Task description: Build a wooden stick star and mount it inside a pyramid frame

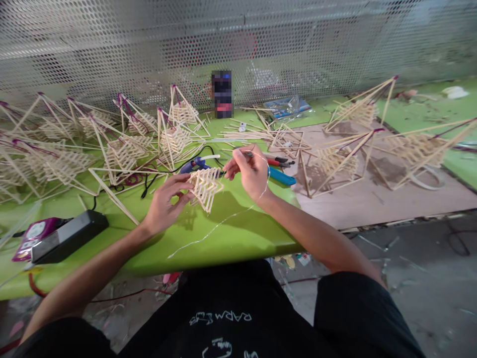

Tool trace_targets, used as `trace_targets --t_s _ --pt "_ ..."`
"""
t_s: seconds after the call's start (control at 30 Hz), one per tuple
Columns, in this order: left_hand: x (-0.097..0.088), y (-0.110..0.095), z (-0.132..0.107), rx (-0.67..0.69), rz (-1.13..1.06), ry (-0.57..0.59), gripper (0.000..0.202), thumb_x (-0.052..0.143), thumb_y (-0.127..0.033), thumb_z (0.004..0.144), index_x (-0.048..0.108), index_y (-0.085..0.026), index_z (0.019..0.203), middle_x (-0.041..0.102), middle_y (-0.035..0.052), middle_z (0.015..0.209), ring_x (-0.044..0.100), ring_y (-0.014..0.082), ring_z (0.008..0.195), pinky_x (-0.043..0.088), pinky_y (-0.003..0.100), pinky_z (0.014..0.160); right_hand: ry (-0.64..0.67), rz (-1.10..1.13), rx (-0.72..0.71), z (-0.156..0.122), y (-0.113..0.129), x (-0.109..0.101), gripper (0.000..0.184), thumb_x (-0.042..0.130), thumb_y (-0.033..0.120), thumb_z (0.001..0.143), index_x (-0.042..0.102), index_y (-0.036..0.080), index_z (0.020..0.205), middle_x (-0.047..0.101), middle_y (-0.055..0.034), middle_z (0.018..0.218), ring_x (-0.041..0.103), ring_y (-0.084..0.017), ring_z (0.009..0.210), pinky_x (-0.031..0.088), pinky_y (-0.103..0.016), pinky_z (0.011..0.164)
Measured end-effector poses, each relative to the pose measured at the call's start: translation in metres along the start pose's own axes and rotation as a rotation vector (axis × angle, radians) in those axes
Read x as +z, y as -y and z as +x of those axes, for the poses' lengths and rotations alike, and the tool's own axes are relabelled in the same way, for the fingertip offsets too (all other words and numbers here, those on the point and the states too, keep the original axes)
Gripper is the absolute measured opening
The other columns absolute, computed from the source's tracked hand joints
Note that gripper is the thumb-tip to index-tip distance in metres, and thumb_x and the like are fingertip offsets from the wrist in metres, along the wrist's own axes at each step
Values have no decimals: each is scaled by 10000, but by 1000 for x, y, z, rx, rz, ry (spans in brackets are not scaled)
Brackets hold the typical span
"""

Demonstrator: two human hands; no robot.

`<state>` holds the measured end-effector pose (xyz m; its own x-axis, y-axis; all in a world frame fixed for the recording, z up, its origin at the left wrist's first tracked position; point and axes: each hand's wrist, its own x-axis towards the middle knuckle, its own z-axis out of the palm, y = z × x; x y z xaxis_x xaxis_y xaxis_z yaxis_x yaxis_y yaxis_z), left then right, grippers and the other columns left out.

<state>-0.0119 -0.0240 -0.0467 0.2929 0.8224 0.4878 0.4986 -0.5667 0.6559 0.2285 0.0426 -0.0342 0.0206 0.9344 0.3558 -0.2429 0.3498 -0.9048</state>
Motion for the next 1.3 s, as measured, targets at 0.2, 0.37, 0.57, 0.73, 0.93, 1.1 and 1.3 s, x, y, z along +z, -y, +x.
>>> trace_targets --t_s 0.2,0.37,0.57,0.73,0.93,1.1,1.3 --pt "2 1 -1 -5 50 31 144 652 -237 956 728 -214 1076 636 121 1299 649 261 1171 621 339 745 92 20 45 -3 1 -1 399 701 573 887 458 258 928 728 48 639 670 -138 444 560 -251 426" --pt "4 4 -2 -15 57 33 151 654 -237 954 731 -211 1082 642 127 1290 665 256 1125 620 340 718 162 65 60 -5 4 0 390 710 543 892 442 264 939 734 48 649 689 -154 467 585 -265 437" --pt "3 2 -1 -29 40 9 150 648 -243 960 728 -186 1073 658 134 1266 670 244 1123 628 323 710 93 73 60 -2 -1 -3 374 695 548 898 454 265 941 729 66 647 684 -142 466 568 -245 436" --pt "2 2 -1 -70 -12 6 167 652 -258 960 725 -203 1100 653 121 1289 677 229 1123 634 306 710 25 89 99 0 -1 -2 403 729 565 860 469 263 928 712 73 630 678 -136 462 568 -239 445" --pt "4 3 -2 -96 -21 9 178 661 -291 957 727 -189 1088 659 126 1280 676 238 1139 635 280 677 81 131 115 -2 4 0 388 720 546 870 457 265 922 736 65 664 702 -143 495 599 -248 479" --pt "5 3 -2 -116 -28 18 181 664 -292 955 728 -184 1086 662 129 1282 698 224 1081 644 281 657 153 149 123 -6 9 1 397 719 553 871 446 269 920 742 59 689 731 -157 547 615 -264 515" --pt "4 1 -1 -164 -69 3 187 663 -314 950 729 -208 1089 669 122 1278 690 243 1111 647 289 656 180 118 99 -12 14 3 387 718 555 871 452 277 910 735 62 687 740 -165 580 627 -288 541"
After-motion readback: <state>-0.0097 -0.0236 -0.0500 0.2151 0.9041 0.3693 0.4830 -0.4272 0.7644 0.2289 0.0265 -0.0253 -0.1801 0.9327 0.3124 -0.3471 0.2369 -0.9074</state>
